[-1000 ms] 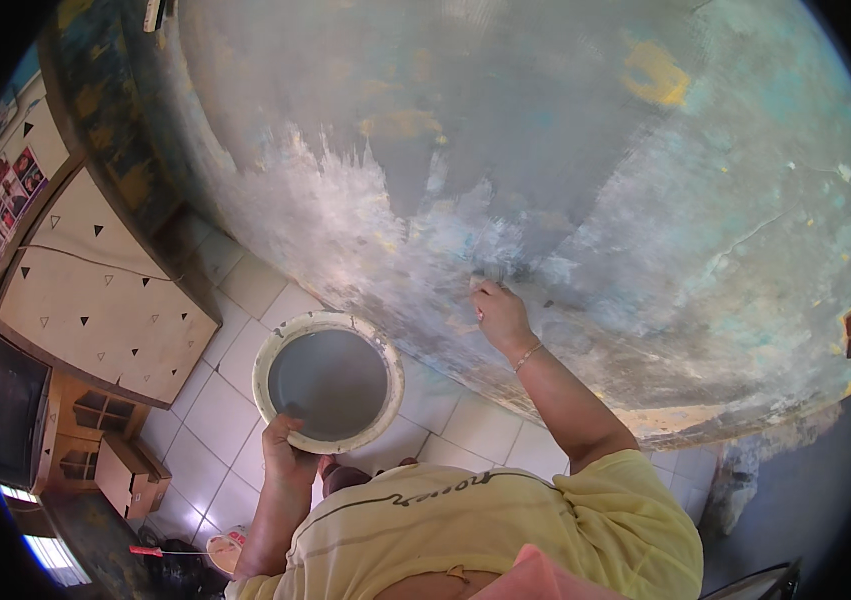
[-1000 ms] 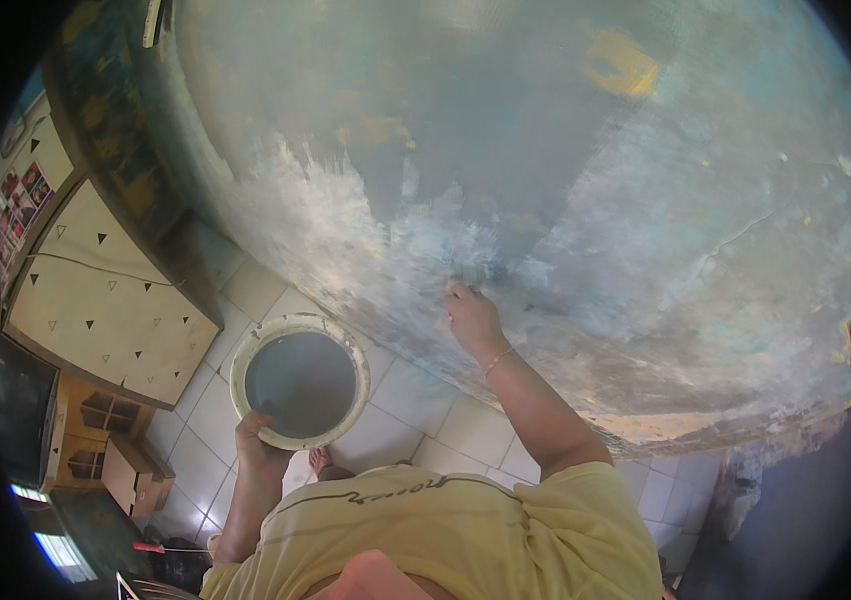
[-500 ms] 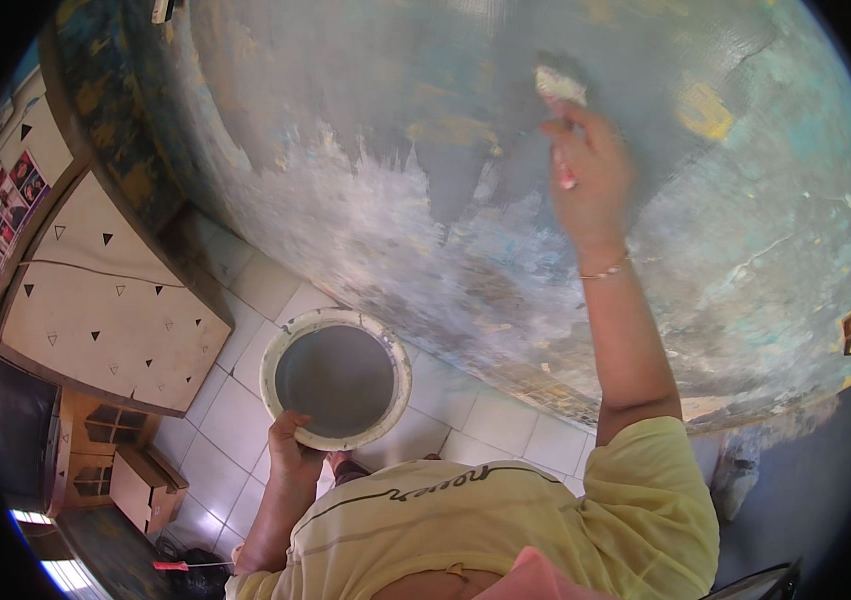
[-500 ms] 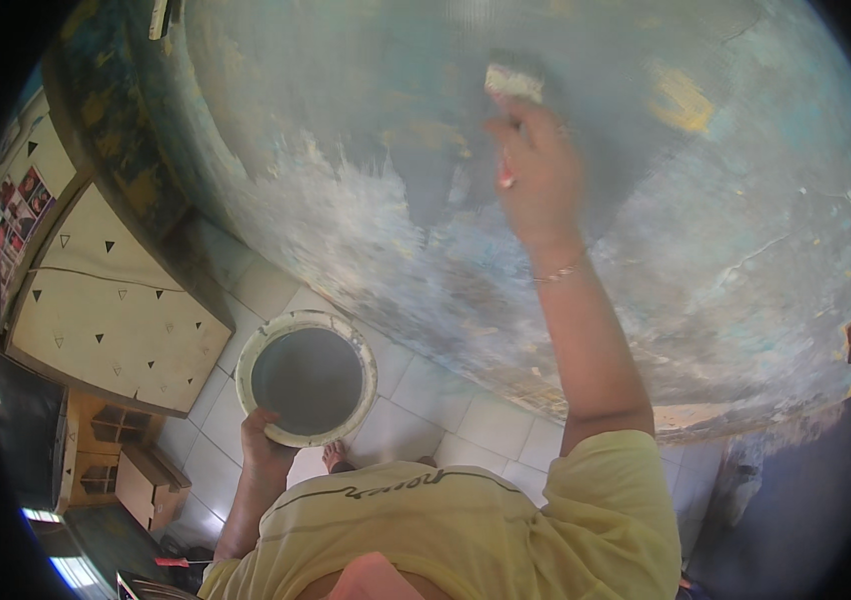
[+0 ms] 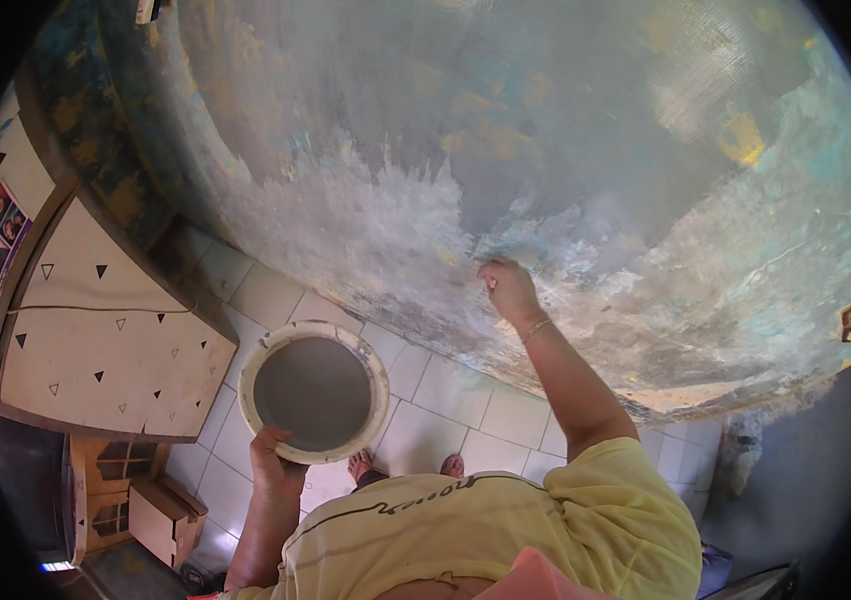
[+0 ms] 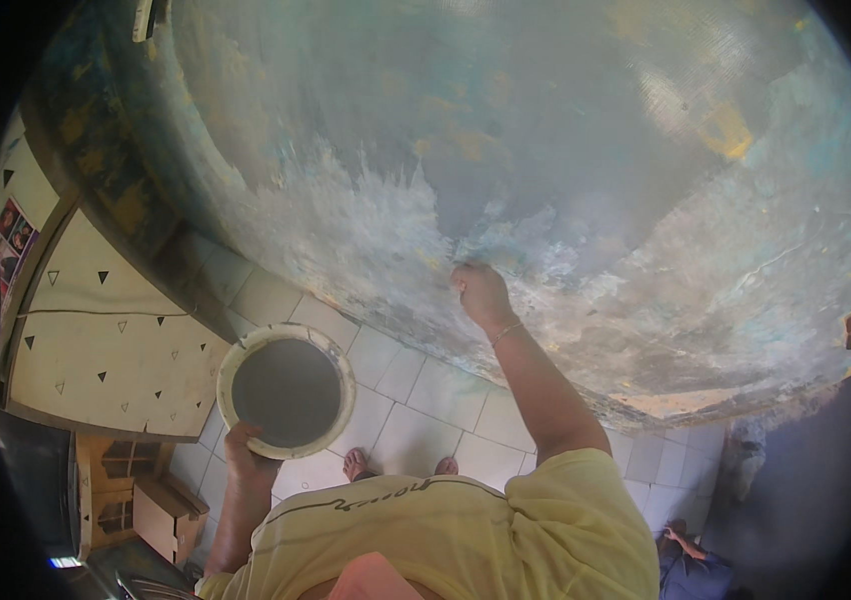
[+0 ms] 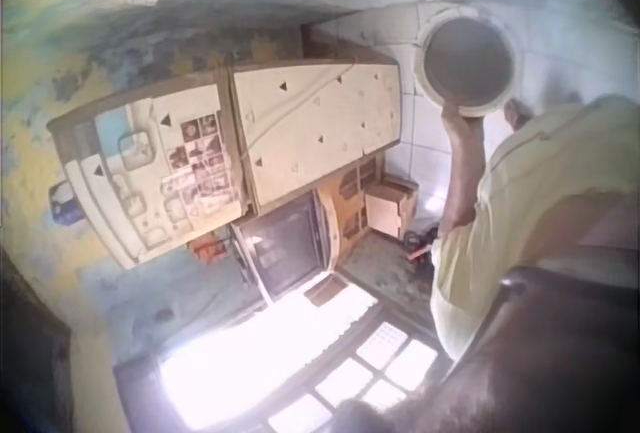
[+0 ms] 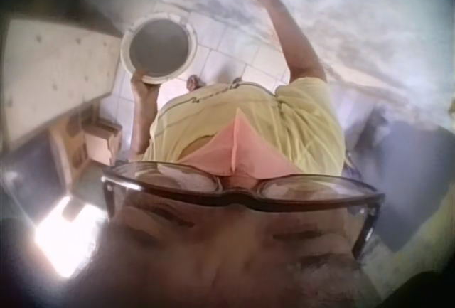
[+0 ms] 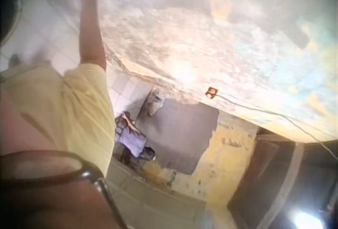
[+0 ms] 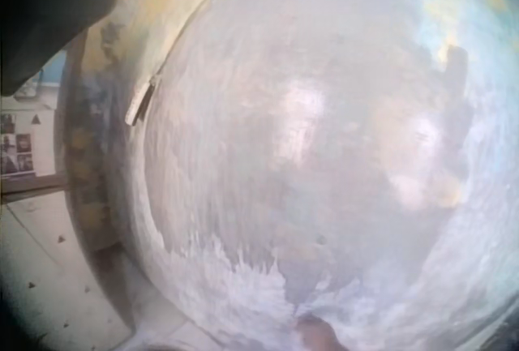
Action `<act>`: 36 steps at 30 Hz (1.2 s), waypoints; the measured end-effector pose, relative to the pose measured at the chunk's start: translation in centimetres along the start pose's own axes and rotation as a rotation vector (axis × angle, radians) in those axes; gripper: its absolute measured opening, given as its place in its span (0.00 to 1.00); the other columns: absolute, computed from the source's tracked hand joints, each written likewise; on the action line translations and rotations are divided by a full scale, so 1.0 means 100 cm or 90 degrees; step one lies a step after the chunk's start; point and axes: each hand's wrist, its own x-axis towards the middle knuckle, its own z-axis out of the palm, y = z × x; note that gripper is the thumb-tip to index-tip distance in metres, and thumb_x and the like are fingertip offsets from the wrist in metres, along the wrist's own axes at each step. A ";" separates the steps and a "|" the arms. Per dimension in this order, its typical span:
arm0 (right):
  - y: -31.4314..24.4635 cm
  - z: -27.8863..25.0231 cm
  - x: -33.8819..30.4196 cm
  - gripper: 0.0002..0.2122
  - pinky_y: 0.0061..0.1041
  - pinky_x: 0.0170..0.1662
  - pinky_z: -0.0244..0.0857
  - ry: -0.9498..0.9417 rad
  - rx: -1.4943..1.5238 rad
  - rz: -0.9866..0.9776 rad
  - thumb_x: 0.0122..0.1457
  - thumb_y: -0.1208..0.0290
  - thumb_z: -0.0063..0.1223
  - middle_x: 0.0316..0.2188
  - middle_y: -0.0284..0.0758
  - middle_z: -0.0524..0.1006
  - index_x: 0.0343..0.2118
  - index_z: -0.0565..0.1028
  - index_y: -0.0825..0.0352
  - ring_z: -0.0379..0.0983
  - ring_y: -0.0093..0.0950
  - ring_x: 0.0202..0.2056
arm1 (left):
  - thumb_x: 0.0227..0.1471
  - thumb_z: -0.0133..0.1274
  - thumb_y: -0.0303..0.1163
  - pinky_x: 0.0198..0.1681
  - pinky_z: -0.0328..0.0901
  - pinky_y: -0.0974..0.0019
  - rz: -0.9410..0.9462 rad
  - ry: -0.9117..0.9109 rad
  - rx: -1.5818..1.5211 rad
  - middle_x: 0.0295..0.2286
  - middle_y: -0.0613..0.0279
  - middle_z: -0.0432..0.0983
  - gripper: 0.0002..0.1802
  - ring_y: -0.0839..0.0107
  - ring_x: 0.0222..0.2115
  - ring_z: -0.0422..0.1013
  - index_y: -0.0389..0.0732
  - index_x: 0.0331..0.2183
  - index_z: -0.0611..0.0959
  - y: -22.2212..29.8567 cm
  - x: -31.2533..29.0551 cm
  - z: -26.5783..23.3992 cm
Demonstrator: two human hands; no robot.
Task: The person paints a wall using a brush, dipping it into a bucket of grey paint and applying it to a surface with peeling yellow and blue paint.
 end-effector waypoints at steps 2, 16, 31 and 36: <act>-0.015 -0.031 0.025 0.05 0.32 0.33 0.66 0.071 -0.052 -0.128 0.50 0.81 0.51 0.28 0.39 0.75 0.25 0.77 0.64 0.71 0.39 0.29 | 0.38 0.44 0.30 0.48 0.66 0.50 0.004 -0.039 -0.004 0.43 0.51 0.68 0.30 0.56 0.45 0.68 0.33 0.48 0.68 0.007 0.007 -0.002; -0.087 -0.091 0.095 0.13 0.32 0.41 0.67 0.400 -0.253 -0.273 0.38 0.80 0.56 0.42 0.36 0.72 0.31 0.75 0.64 0.70 0.36 0.42 | 0.38 0.42 0.28 0.52 0.62 0.47 -0.050 -0.022 -0.011 0.48 0.48 0.64 0.34 0.52 0.49 0.64 0.33 0.52 0.64 0.030 0.030 -0.006; -0.082 -0.042 0.090 0.08 0.33 0.36 0.66 0.082 -0.109 -0.154 0.44 0.84 0.50 0.29 0.37 0.74 0.27 0.76 0.65 0.72 0.39 0.34 | 0.37 0.45 0.30 0.46 0.65 0.53 -0.013 -0.005 -0.015 0.41 0.52 0.69 0.27 0.57 0.43 0.68 0.33 0.45 0.70 0.053 0.023 -0.026; -0.157 -0.110 0.118 0.06 0.31 0.35 0.67 0.346 -0.143 -0.326 0.48 0.84 0.49 0.34 0.37 0.76 0.25 0.75 0.65 0.72 0.37 0.32 | 0.37 0.45 0.30 0.46 0.66 0.54 -0.015 -0.015 -0.034 0.41 0.52 0.69 0.28 0.57 0.43 0.68 0.33 0.45 0.70 0.049 0.029 -0.034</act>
